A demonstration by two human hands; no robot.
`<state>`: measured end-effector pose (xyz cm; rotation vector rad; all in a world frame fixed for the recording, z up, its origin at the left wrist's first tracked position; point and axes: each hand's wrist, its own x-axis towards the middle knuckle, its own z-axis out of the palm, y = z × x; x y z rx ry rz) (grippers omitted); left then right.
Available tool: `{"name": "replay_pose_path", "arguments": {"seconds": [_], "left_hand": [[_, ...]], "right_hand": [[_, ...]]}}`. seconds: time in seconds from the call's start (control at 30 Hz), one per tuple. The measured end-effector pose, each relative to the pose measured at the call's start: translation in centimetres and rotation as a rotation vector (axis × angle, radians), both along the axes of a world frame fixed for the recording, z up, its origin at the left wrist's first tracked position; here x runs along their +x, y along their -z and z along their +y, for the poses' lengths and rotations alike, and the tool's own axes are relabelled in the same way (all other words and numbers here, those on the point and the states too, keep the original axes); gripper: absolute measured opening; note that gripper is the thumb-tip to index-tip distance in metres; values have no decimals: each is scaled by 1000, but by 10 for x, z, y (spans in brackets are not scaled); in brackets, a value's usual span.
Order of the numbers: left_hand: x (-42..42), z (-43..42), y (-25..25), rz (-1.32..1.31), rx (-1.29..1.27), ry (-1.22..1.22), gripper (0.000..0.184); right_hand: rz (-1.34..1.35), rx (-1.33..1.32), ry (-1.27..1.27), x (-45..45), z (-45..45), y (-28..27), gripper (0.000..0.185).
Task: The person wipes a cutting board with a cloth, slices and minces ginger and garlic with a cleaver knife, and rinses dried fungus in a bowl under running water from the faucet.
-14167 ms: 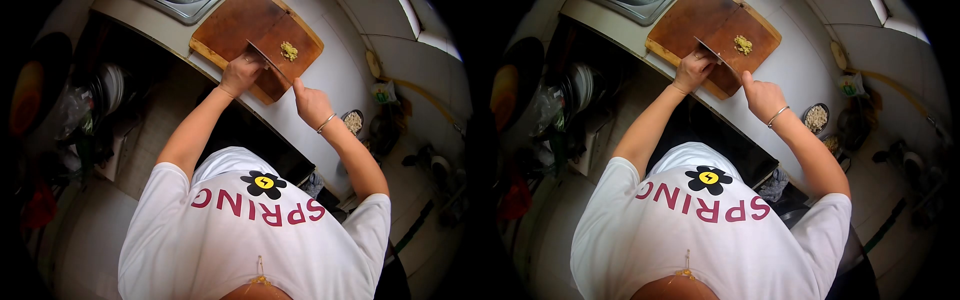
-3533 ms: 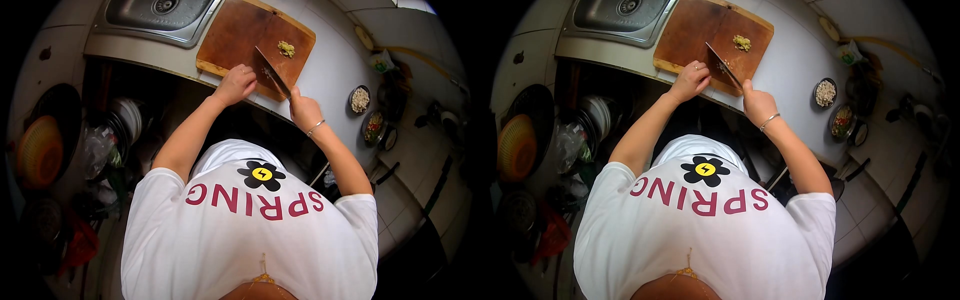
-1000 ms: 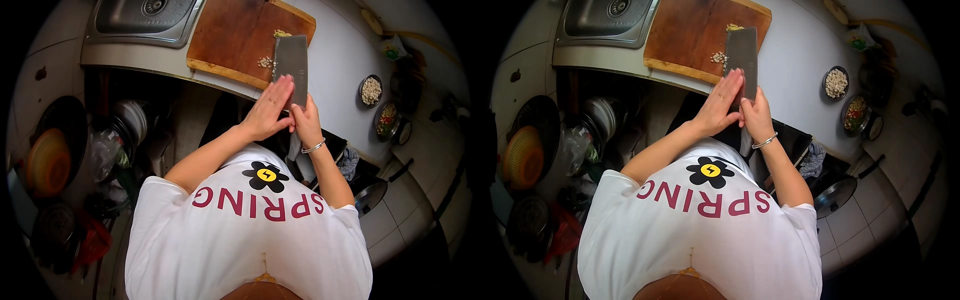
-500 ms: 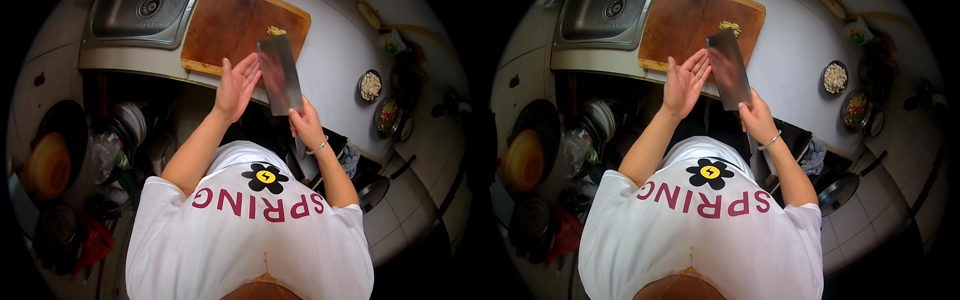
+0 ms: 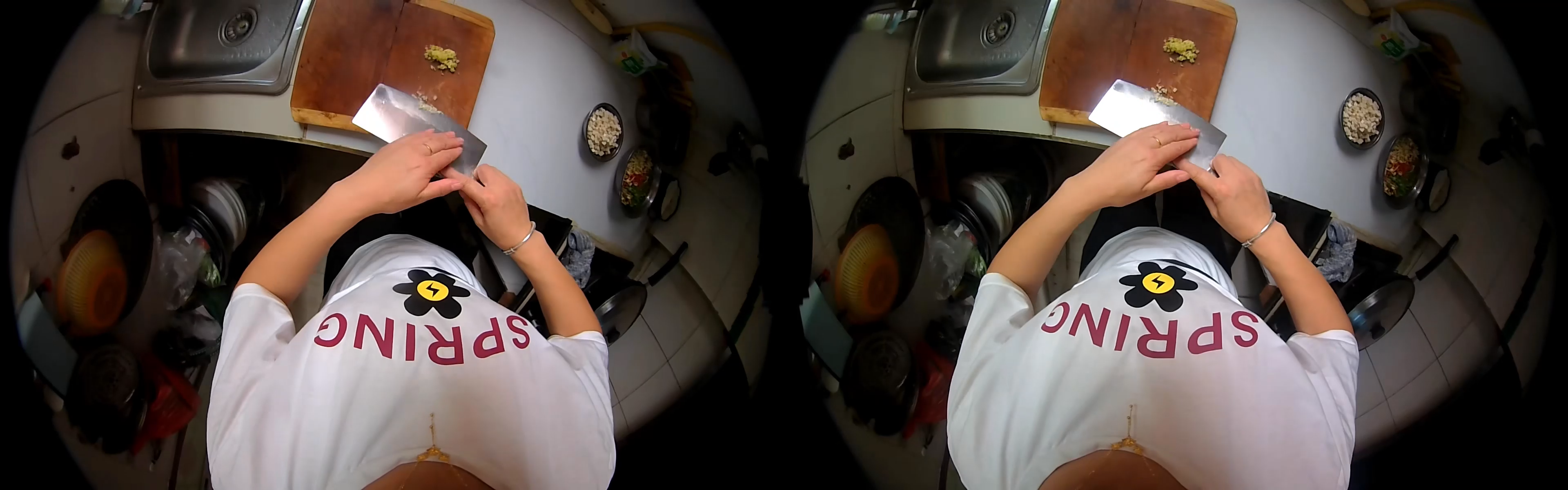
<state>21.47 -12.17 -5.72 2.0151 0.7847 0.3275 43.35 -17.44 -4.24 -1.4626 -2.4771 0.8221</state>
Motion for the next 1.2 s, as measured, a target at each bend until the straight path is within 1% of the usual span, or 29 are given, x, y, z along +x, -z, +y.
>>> {"name": "replay_pose_path", "arguments": {"seconds": [0.1,0.2,0.27,0.33,0.37,0.4,0.47,0.5,0.53,0.6,0.63,0.7,0.8,0.9,1.0,1.2], "left_hand": [[1,12,3,46,23,2,47],[0,18,14,11,-10,-32,47],[-2,27,21,3,-106,-75,45],[-4,36,24,10,-175,-178,43],[-9,43,24,-27,-198,-213,42],[-10,49,27,-103,-74,-319,41],[-21,67,31,-187,-179,-485,42],[-23,73,36,-180,-117,-543,44],[-24,78,43,-186,-126,-550,42],[-22,81,52,-200,-226,-564,35],[-20,83,55,-186,-250,-578,33],[-16,86,61,-159,-297,-607,29],[-8,91,72,-159,-256,-625,26],[-4,96,75,-121,-131,-642,26],[-8,97,73,-56,-96,-609,26],[-21,94,74,-64,-189,-633,28]], "right_hand": [[-41,88,-74,5,8,1,53],[-93,117,-143,11,13,-4,56],[-132,116,-199,19,17,-11,58],[-135,69,-205,31,17,-13,59],[-135,43,-210,38,16,-14,59],[-110,18,-139,46,13,-14,60],[-60,-30,1,58,7,-12,60],[-1,-54,118,60,8,-13,53],[-4,-66,207,62,11,-13,51],[-11,-89,385,64,23,-11,47],[4,-91,424,64,31,-11,43],[-26,-78,394,69,45,-3,44],[-63,-53,340,73,58,5,46],[-88,-24,264,73,63,5,47],[-132,-19,166,69,62,-4,48],[-178,-70,73,62,48,-11,49]]}}
